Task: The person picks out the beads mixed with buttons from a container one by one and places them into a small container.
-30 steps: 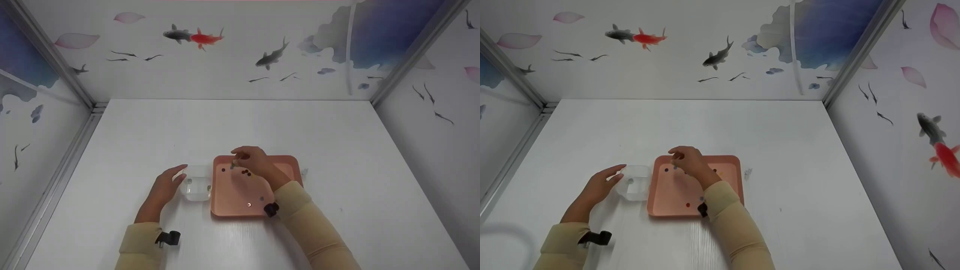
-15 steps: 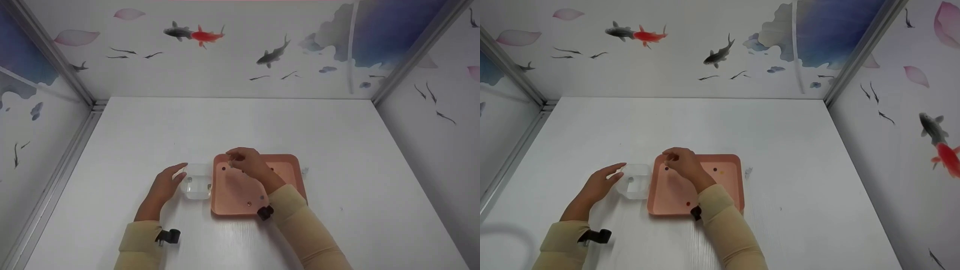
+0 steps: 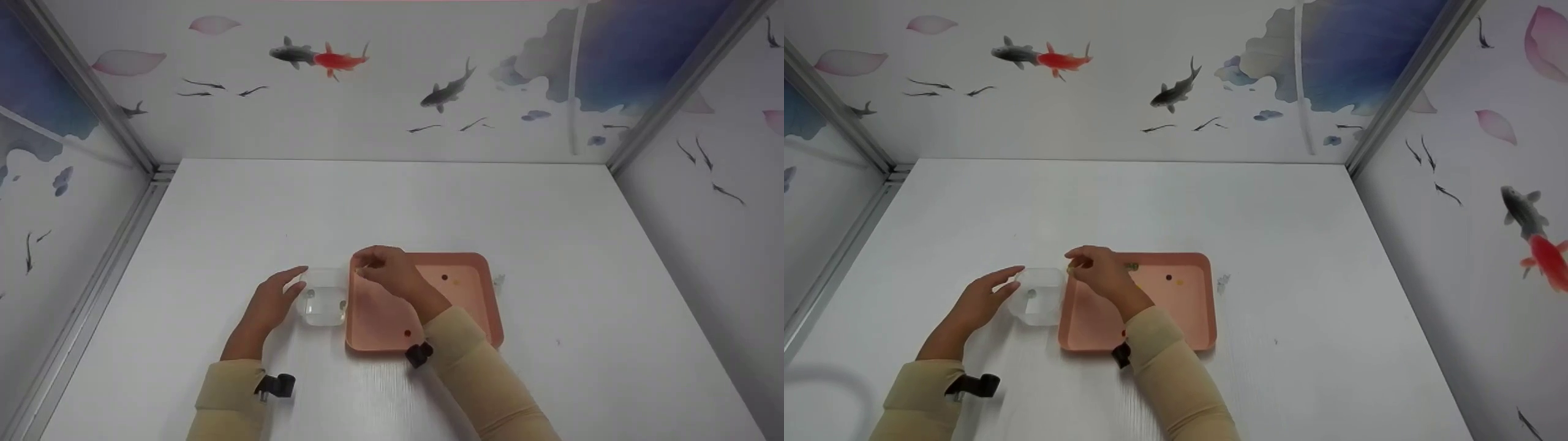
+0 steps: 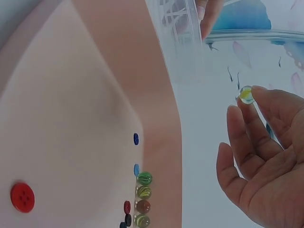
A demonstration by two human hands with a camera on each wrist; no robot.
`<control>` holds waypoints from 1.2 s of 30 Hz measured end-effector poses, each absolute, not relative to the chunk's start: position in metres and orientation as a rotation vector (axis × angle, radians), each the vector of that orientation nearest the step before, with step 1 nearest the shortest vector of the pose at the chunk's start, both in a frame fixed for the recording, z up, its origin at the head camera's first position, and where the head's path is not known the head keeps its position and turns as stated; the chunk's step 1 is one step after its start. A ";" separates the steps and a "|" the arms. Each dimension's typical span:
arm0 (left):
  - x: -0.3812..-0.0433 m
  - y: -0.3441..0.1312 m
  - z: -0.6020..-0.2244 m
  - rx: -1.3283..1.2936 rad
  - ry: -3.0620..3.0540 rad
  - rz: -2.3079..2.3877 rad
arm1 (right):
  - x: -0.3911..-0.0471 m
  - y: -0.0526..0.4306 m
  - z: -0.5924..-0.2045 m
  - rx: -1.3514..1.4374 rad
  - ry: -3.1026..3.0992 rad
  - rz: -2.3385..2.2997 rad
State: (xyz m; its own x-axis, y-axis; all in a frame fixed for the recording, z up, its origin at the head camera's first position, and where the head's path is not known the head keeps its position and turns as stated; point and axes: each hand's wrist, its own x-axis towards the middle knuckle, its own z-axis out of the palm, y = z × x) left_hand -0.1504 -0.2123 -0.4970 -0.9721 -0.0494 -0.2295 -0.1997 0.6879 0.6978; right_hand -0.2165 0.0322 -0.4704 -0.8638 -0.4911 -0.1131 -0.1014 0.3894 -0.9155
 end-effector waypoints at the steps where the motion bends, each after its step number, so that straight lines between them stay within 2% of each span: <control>1: -0.151 -0.212 -0.497 -0.202 2.707 1.153 | -0.216 0.030 -0.471 -0.504 2.294 -1.463; 16: -0.151 -0.212 -0.497 -0.219 2.697 1.152 | -0.206 0.005 -0.471 -0.496 2.321 -1.386; 26: -0.153 -0.212 -0.498 -0.216 2.693 1.153 | -0.200 -0.003 -0.475 -0.762 2.408 -1.309; 36: -0.152 -0.211 -0.499 -0.211 2.699 1.149 | -0.196 -0.012 -0.477 -0.773 2.475 -1.173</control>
State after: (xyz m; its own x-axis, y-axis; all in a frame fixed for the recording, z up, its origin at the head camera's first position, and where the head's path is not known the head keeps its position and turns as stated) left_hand -0.1523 -0.2110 -0.4988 -0.9698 -0.0526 -0.2382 -0.2082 0.6875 0.6957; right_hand -0.1956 -0.0117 -0.4767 -0.8123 -0.5822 -0.0348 -0.3417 0.5235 -0.7805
